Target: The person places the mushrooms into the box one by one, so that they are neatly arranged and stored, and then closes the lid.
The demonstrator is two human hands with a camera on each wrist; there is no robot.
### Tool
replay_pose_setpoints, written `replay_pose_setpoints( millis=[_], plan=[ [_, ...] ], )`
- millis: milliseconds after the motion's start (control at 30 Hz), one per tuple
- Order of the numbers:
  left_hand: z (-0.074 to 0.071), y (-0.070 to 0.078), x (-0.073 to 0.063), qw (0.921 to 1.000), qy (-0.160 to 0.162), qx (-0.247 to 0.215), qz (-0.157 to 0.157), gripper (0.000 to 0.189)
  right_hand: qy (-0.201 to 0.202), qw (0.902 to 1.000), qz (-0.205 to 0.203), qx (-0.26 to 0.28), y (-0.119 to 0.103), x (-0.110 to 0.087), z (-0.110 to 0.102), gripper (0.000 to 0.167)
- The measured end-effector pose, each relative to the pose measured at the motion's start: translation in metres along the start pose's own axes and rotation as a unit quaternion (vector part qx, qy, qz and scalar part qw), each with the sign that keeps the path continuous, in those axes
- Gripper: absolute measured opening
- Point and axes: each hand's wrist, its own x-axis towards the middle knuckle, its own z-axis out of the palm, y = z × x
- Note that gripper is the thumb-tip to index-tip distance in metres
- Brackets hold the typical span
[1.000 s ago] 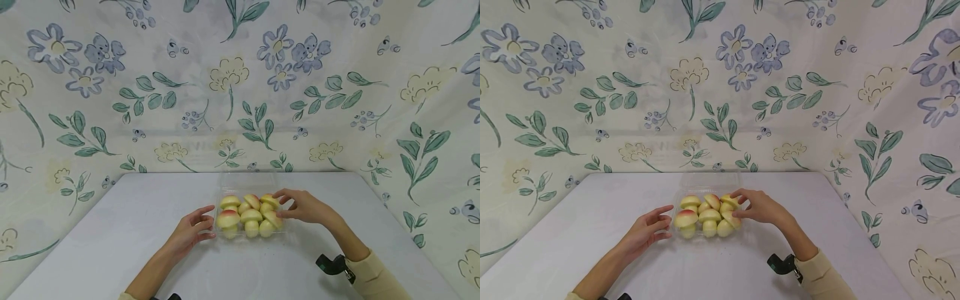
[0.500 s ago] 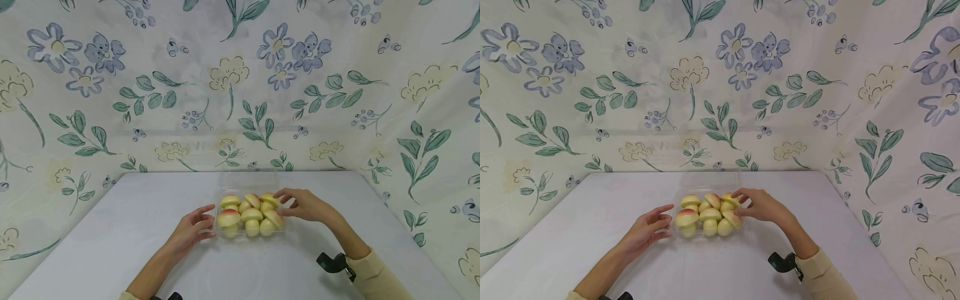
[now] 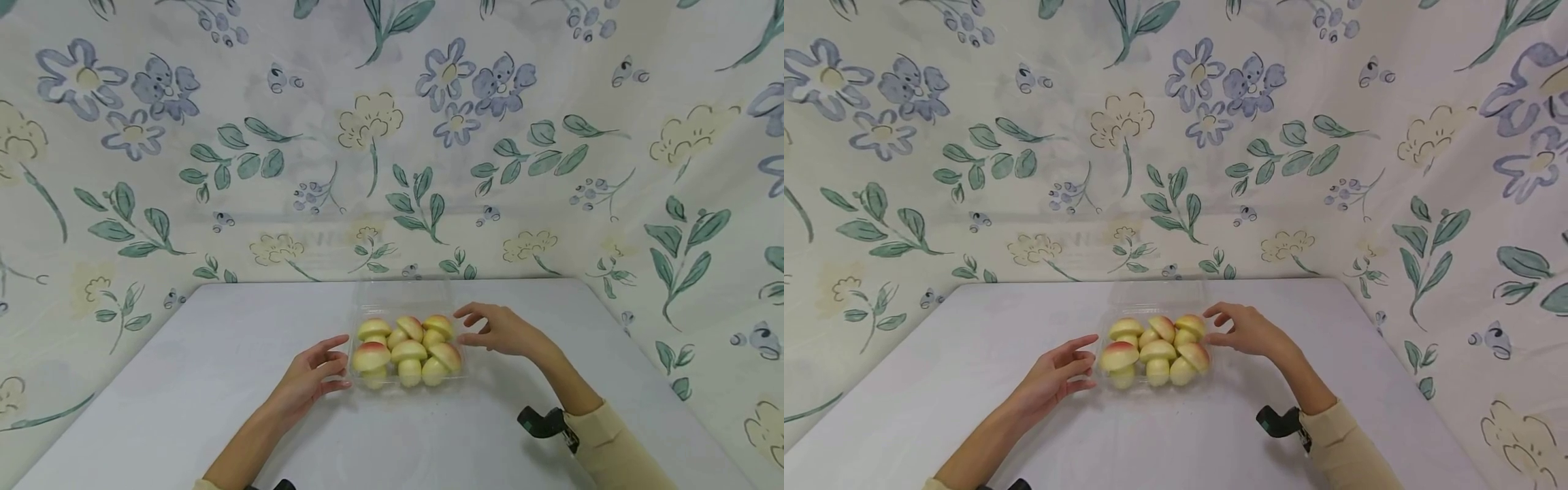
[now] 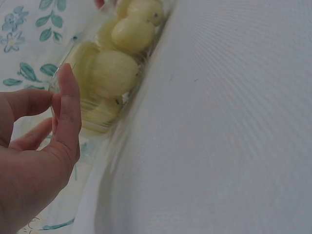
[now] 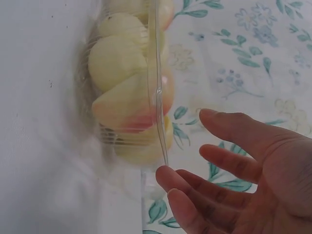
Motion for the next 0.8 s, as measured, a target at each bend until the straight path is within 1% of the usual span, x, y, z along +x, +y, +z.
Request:
replay_pose_setpoints(
  millis=[200, 467, 633, 800],
  plan=[
    [-0.001, 0.001, -0.001, 1.0, -0.003, -0.002, -0.001, 0.059, 0.007, 0.9999, 0.01, 0.004, 0.005, 0.003, -0.004, 0.05],
    [-0.002, 0.0, -0.002, 1.0, -0.004, -0.005, -0.005, 0.059, 0.013, 0.9999, 0.007, 0.008, 0.014, 0.007, -0.009, 0.049],
    [-0.002, -0.001, -0.002, 1.0, -0.003, -0.003, -0.004, 0.059, 0.009, 0.9998, 0.007, 0.013, 0.022, 0.018, -0.013, 0.05],
    [-0.001, -0.001, 0.0, 0.9999, -0.011, -0.005, 0.0, 0.059, 0.021, 0.9989, 0.031, 0.029, 0.032, 0.032, -0.014, 0.054]
  ],
)
